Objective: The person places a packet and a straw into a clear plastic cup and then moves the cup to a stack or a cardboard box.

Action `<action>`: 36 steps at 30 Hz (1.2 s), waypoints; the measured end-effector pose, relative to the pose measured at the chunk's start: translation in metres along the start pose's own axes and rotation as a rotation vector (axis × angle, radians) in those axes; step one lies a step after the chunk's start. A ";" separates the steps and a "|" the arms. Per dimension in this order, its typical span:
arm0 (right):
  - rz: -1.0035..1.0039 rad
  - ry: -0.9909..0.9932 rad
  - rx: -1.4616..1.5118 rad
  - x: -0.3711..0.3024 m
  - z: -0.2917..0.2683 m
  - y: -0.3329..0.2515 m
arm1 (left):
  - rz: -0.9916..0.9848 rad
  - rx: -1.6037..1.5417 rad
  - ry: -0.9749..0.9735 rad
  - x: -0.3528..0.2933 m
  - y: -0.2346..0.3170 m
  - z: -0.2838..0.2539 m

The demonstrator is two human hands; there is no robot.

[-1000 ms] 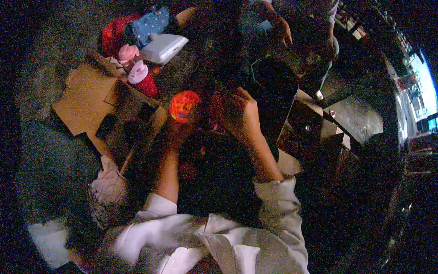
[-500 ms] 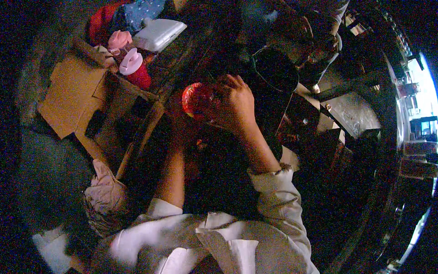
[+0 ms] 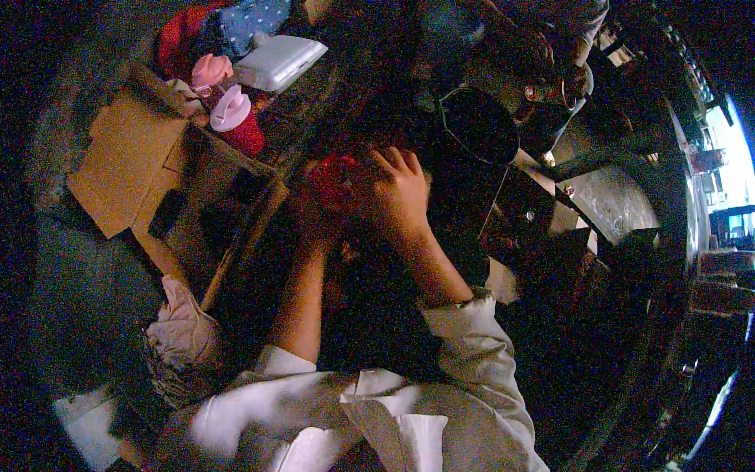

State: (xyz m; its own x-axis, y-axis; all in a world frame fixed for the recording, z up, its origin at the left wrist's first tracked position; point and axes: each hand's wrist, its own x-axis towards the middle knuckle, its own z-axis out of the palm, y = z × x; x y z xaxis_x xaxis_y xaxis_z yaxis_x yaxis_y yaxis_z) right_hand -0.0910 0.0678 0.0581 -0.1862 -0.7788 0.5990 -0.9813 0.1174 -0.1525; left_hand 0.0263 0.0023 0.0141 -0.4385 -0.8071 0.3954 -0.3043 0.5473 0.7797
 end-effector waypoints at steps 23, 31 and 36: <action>0.235 0.118 0.244 -0.013 0.041 0.004 | 0.018 0.156 0.003 -0.015 -0.015 0.016; 0.351 0.194 0.272 -0.017 0.049 -0.002 | -0.006 0.171 0.036 -0.013 -0.013 0.014; 0.440 0.256 0.495 -0.012 0.048 0.004 | 0.053 0.254 0.047 -0.014 -0.009 0.014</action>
State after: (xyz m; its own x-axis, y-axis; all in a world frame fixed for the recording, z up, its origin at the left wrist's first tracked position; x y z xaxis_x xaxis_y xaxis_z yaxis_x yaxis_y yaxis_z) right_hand -0.0902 0.0483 0.0127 -0.6252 -0.5473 0.5564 -0.6864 0.0463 -0.7258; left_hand 0.0233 0.0120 -0.0058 -0.4212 -0.7822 0.4591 -0.4875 0.6221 0.6126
